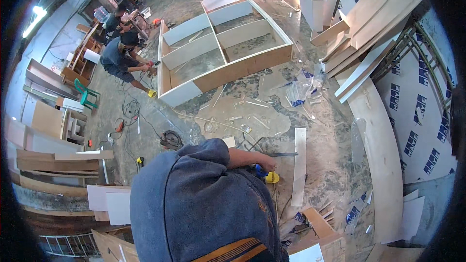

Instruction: The person measures and marks a white wooden board on a workbench, uses a hammer to drive nails into it, and then fits the board onto a larger wooden assembly.

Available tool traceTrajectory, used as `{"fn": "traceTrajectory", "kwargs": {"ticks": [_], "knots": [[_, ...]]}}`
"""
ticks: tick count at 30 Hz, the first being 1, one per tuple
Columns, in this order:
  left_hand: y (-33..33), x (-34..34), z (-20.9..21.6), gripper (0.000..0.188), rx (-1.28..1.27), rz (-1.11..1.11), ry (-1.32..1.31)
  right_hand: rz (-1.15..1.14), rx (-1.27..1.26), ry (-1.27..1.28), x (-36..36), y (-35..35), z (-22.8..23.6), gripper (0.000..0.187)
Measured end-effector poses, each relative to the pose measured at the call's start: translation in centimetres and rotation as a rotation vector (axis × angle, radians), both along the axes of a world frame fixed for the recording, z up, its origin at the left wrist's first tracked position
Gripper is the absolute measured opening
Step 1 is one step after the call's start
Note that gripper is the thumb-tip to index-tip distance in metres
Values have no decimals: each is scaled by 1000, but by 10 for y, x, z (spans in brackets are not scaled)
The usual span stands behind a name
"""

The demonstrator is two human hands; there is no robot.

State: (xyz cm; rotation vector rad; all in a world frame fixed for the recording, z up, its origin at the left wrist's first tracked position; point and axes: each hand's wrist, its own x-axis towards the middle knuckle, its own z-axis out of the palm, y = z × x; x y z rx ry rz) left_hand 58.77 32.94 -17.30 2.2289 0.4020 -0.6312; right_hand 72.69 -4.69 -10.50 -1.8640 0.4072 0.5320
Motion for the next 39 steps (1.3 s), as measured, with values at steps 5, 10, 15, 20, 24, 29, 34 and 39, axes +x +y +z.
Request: {"fn": "traceTrajectory", "kwargs": {"ticks": [5, 10, 15, 20, 24, 29, 34, 39], "knots": [[-5, -38, -71, 46, -61, 4, 12, 48, 11, 35, -8, 4, 9, 33], [-32, 19, 23, 38, -127, 43, -102, 104, 13, -130, 3, 2, 6, 33], [-70, 62, 23, 38, -342, -196, -130, 257, 188, -6, 13, 93, 42, 34], [-83, 57, -24, 41, -432, -219, -69, 870, 259, -145, -2, 149, 62, 26], [-57, 40, 47, 41, -487, -119, -93, 995, 276, -83, -16, 151, 50, 24], [-34, 21, 142, 41, -420, -128, 69, 1017, 355, 19, -20, 151, 23, 26], [-44, -12, 73, 45, -300, -94, -2, 1181, 276, 15, -26, 167, 36, 28], [-42, -10, 25, 42, -213, -139, 153, 1267, 301, -130, -20, 178, 22, 30]]}}
